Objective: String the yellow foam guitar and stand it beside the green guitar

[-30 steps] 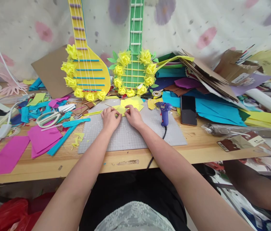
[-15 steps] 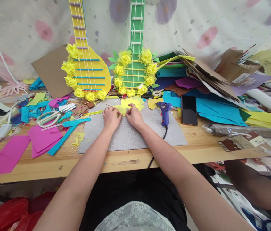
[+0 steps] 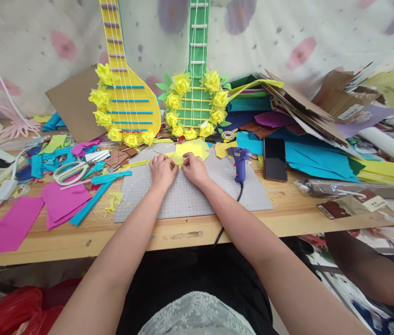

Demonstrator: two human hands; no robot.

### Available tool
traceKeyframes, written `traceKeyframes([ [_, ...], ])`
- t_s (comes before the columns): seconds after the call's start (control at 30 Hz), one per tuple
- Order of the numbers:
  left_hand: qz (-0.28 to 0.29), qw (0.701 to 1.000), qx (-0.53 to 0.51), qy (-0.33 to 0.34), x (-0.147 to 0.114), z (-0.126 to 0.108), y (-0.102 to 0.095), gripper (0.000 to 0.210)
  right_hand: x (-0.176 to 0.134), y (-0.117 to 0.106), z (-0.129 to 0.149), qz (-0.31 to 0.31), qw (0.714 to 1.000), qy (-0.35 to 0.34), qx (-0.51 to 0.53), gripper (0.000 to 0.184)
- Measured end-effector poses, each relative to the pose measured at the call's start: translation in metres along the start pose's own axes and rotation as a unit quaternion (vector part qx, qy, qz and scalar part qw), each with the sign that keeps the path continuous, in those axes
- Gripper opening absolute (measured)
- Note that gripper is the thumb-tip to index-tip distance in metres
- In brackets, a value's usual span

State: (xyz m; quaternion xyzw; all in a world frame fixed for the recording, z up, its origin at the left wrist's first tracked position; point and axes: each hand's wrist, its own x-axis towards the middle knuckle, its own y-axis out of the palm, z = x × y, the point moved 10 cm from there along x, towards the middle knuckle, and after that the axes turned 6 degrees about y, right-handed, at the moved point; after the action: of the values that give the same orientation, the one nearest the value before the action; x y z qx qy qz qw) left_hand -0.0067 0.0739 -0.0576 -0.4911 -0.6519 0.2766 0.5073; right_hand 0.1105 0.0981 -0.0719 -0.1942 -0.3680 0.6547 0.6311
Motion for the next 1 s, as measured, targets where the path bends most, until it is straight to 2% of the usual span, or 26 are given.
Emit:
traceKeyframes([
  [0.23, 0.021, 1.0, -0.011, -0.008, 0.0017, -0.0002, 0.0023, 0.01, -0.0011, 0.0012, 0.0044, 0.003, 0.999, -0.014, -0.037, 0.028],
  [0.37, 0.019, 1.0, -0.007, 0.005, 0.0028, -0.0021, 0.0029, 0.007, -0.0011, 0.0038, 0.0052, 0.006, 0.998, -0.023, -0.065, 0.024],
  [0.57, 0.004, 1.0, -0.003, 0.013, 0.0018, -0.0025, 0.0012, 0.014, -0.0022, 0.0059, 0.0072, 0.006, 0.995, -0.03, -0.096, 0.025],
  [0.7, 0.009, 1.0, 0.001, 0.006, 0.0014, -0.0022, 0.0011, 0.007, -0.0033, 0.0067, 0.0095, 0.012, 0.993, -0.037, -0.11, 0.028],
  [0.9, 0.022, 1.0, -0.012, 0.017, 0.0016, -0.0035, 0.0009, 0.027, -0.0042, 0.008, 0.0103, 0.025, 0.992, -0.037, -0.117, 0.03],
  [1.0, 0.019, 0.999, -0.033, 0.025, 0.0037, 0.0028, -0.0045, 0.037, -0.0046, 0.0053, 0.0102, 0.025, 0.994, -0.036, -0.098, 0.029],
])
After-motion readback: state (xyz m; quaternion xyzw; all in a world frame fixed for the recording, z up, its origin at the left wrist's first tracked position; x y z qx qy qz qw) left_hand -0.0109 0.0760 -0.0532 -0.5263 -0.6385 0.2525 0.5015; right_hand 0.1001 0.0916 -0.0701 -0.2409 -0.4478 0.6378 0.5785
